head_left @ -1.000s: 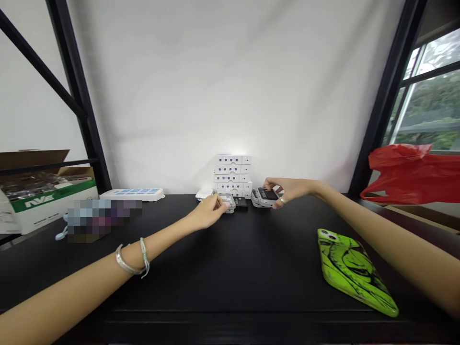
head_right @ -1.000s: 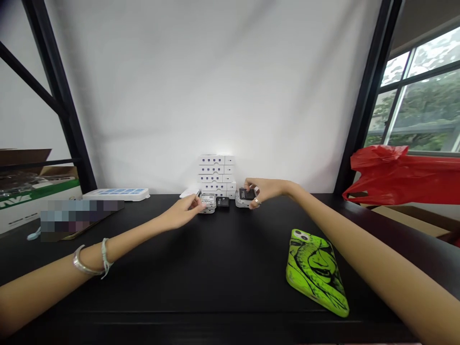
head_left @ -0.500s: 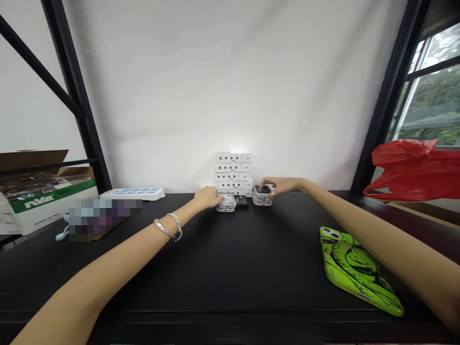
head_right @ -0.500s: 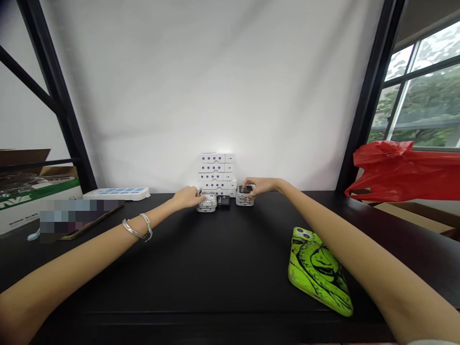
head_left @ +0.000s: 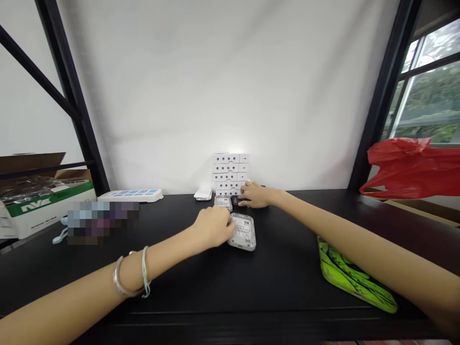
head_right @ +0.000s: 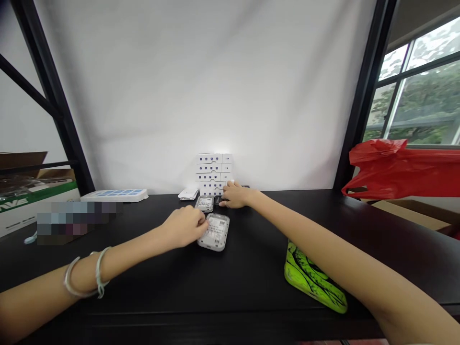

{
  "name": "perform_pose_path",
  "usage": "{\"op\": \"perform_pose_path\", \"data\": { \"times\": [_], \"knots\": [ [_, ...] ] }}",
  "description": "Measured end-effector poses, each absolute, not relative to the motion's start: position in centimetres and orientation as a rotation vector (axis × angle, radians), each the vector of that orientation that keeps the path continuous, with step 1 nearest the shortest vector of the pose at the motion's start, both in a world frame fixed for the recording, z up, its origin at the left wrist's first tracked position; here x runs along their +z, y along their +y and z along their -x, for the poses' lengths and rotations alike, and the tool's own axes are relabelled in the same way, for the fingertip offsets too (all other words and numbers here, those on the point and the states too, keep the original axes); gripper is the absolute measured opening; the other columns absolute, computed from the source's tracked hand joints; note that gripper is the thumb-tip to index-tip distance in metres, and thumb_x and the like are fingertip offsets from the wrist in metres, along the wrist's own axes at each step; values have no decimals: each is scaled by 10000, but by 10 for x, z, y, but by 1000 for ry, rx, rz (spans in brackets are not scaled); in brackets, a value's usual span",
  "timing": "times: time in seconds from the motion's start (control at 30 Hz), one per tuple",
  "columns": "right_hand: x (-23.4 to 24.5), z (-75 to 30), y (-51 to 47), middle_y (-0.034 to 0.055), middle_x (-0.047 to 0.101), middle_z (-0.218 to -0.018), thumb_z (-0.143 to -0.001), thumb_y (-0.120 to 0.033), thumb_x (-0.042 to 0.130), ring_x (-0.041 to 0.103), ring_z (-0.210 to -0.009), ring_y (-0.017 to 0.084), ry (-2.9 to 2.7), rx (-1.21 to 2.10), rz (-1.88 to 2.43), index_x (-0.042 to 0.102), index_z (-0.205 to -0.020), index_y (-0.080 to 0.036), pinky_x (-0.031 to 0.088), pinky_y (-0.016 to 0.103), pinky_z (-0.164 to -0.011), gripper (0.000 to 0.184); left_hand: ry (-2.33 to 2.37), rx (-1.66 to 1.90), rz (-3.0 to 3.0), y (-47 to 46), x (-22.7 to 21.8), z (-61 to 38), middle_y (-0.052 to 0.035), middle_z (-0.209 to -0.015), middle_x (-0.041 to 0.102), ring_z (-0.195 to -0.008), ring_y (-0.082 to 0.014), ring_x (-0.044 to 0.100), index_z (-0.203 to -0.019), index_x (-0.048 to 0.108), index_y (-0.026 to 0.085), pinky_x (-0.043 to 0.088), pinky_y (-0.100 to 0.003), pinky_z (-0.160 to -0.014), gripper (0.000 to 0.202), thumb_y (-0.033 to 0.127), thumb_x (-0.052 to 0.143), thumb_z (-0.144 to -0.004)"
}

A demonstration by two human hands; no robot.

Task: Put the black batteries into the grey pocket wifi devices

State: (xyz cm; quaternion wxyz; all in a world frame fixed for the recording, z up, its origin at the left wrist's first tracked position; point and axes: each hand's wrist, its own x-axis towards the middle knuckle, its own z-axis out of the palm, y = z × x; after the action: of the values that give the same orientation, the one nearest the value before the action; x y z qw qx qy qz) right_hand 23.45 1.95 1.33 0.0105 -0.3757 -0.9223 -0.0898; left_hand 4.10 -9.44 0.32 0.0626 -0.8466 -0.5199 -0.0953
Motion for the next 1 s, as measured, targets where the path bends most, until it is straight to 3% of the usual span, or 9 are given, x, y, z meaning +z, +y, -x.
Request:
{"op": "perform_pose_path", "data": {
  "times": [0.1, 0.2, 0.27, 0.33, 0.43, 0.57, 0.67, 0.8, 1.0],
  "knots": [
    [8, -234, 17, 175, 524, -1112, -813, -450, 462, 383, -1088, 360, -2880, -330, 1219, 667, -1012, -154, 285, 527, -941, 412, -1545, -239, 2572, -110, -1, -42, -107, -667, 620, -715, -314, 641, -604, 580, 170, 448, -373, -614, 354, 340, 371, -834],
    [11, -237, 11, 164, 510, -1102, -758, -529, 528, 353, -1112, 384, -2871, -253, 1288, 663, -957, -181, 297, 541, -910, 424, -1561, -241, 2596, -110, 5, -37, -117, -688, 622, -731, -331, 632, -634, 579, 163, 453, -423, -665, 482, 503, 325, -863],
    [14, -237, 6, 148, 502, -1078, -710, -580, 563, 381, -1070, 386, -2820, -136, 1407, 636, -959, -203, 330, 535, -867, 457, -1510, -326, 2722, -105, 11, -30, -119, -848, 638, -831, -328, 620, -811, 593, 166, 453, -443, -745, 516, 615, 339, -837],
    [16, -236, 2, 140, 488, -1074, -663, -594, 601, 411, -1023, 377, -2742, -37, 1508, 589, -1021, -216, 369, 505, -818, 521, -1385, -398, 2977, -99, 14, -22, -111, -1115, 578, -1023, -322, 561, -1077, 515, 201, 441, -434, -851, 577, 673, 486, -746],
    [20, -235, -3, 138, 482, -1099, -575, -554, 683, 414, -1018, 375, -2659, -47, 1497, 516, -1115, -210, 387, 477, -806, 662, -1250, -447, 3314, -90, 7, -14, -110, -1308, 437, -1226, -319, 412, -1296, 279, 254, 378, -442, -988, 953, 639, 720, -544],
    [28, -239, -16, 133, 489, -1153, -610, -512, 674, 426, -1069, 339, -2670, -86, 1266, 462, -1216, -174, 344, 468, -910, 725, -1337, -731, 3334, -86, -12, -17, -149, -1291, 413, -1252, -350, 368, -1317, 213, 238, 312, -527, -1030, 1065, 608, 769, -488],
    [30, -241, -35, 113, 482, -1158, -632, -539, 668, 482, -1018, 284, -2728, 83, 1118, 447, -1262, -183, 407, 392, -857, 757, -1436, -854, 3267, -85, -20, -21, -153, -1311, 377, -1265, -391, 333, -1309, 243, 234, 286, -579, -1025, 1056, 618, 768, -477],
    [24, -236, -55, 86, 516, -1075, -637, -587, 664, 515, -938, 252, -2818, 247, 1018, 489, -1251, -200, 442, 360, -781, 747, -1488, -932, 3244, -86, -22, -23, -156, -1325, 368, -1284, -400, 304, -1332, 173, 254, 273, -594, -1025, 1091, 615, 766, -490],
    [19, -234, -56, 78, 524, -1162, -759, -577, 570, 492, -1058, 250, -2852, 487, 945, 507, -1266, -234, 416, 354, -872, 615, -1452, -1071, 3200, -82, -27, -21, -168, -1341, 344, -1259, -376, 355, -1363, 49, 270, 293, -596, -1016, 1174, 591, 778, -500]
  ]
}}
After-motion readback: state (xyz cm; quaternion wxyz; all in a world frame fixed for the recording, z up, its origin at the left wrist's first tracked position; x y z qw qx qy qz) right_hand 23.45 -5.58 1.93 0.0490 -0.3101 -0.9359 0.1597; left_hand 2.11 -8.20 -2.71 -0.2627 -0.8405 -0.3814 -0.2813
